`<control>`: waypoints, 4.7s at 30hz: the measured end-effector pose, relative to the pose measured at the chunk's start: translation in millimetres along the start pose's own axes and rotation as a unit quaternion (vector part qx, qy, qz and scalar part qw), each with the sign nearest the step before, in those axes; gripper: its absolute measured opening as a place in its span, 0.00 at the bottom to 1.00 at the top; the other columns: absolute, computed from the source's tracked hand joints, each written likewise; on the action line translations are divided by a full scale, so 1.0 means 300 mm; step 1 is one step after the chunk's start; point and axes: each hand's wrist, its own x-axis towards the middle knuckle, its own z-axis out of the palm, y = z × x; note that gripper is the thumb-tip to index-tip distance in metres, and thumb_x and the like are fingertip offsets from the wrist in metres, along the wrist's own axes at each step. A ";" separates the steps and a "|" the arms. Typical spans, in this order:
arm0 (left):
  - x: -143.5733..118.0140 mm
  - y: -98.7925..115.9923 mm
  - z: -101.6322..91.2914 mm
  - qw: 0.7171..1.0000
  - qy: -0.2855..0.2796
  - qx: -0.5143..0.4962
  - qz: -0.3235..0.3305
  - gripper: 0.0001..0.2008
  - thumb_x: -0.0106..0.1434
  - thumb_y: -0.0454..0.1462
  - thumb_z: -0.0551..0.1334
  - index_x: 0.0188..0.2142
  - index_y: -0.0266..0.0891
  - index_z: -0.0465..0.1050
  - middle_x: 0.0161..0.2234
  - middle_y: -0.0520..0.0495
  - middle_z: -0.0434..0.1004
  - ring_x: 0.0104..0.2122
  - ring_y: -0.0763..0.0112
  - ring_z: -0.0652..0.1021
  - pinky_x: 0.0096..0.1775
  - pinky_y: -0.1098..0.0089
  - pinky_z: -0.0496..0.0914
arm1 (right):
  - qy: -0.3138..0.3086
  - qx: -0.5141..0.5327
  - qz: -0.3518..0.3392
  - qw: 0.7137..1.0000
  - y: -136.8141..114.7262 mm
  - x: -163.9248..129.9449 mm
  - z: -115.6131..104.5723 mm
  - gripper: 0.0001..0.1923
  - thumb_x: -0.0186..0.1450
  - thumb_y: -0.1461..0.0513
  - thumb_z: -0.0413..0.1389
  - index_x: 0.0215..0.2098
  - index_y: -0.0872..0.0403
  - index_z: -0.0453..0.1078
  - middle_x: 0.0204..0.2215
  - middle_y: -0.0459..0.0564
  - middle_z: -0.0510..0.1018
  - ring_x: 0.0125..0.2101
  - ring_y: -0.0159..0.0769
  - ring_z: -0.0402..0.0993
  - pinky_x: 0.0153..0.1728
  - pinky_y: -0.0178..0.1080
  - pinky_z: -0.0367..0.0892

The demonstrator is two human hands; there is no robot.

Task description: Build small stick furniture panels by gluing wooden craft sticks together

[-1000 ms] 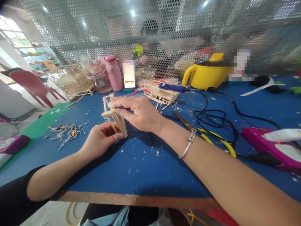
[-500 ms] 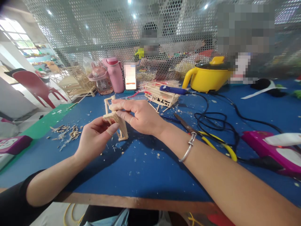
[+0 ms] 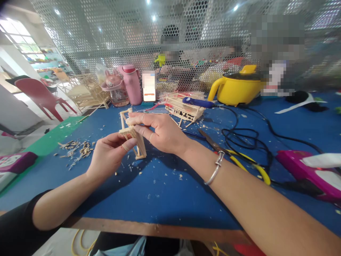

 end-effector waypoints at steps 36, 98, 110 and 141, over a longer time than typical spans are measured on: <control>0.003 -0.025 -0.048 0.975 -0.161 0.150 -0.009 0.08 0.55 0.38 0.63 0.34 0.37 0.74 0.32 0.48 0.80 0.32 0.68 0.77 0.38 0.68 0.71 | 0.015 0.026 0.025 0.999 -0.007 -0.009 0.019 0.13 0.65 0.65 0.50 0.46 0.55 0.71 0.51 0.52 0.73 0.51 0.33 0.70 0.53 0.41 0.65; -0.061 0.049 -0.094 0.956 -0.262 0.129 -0.012 0.24 0.53 0.33 0.66 0.48 0.43 0.63 0.38 0.50 0.73 0.39 0.69 0.72 0.47 0.66 0.65 | 0.100 0.032 0.141 0.984 -0.031 0.005 0.019 0.11 0.68 0.59 0.48 0.43 0.51 0.69 0.41 0.47 0.77 0.38 0.34 0.72 0.40 0.39 0.68; -0.050 0.069 -0.118 0.933 -0.276 0.221 0.061 0.26 0.51 0.38 0.69 0.49 0.43 0.65 0.47 0.47 0.71 0.46 0.63 0.70 0.50 0.64 0.62 | 0.103 0.020 0.136 0.985 -0.030 0.005 0.017 0.11 0.68 0.60 0.47 0.43 0.52 0.69 0.39 0.47 0.77 0.36 0.32 0.72 0.39 0.37 0.67; 0.014 0.117 -0.009 0.985 -0.135 -0.024 -0.105 0.14 0.47 0.34 0.69 0.32 0.38 0.67 0.24 0.57 0.68 0.24 0.79 0.67 0.27 0.76 0.65 | 0.114 -0.020 0.137 0.984 -0.038 0.004 0.028 0.11 0.68 0.61 0.46 0.44 0.53 0.68 0.41 0.49 0.77 0.41 0.32 0.72 0.44 0.38 0.66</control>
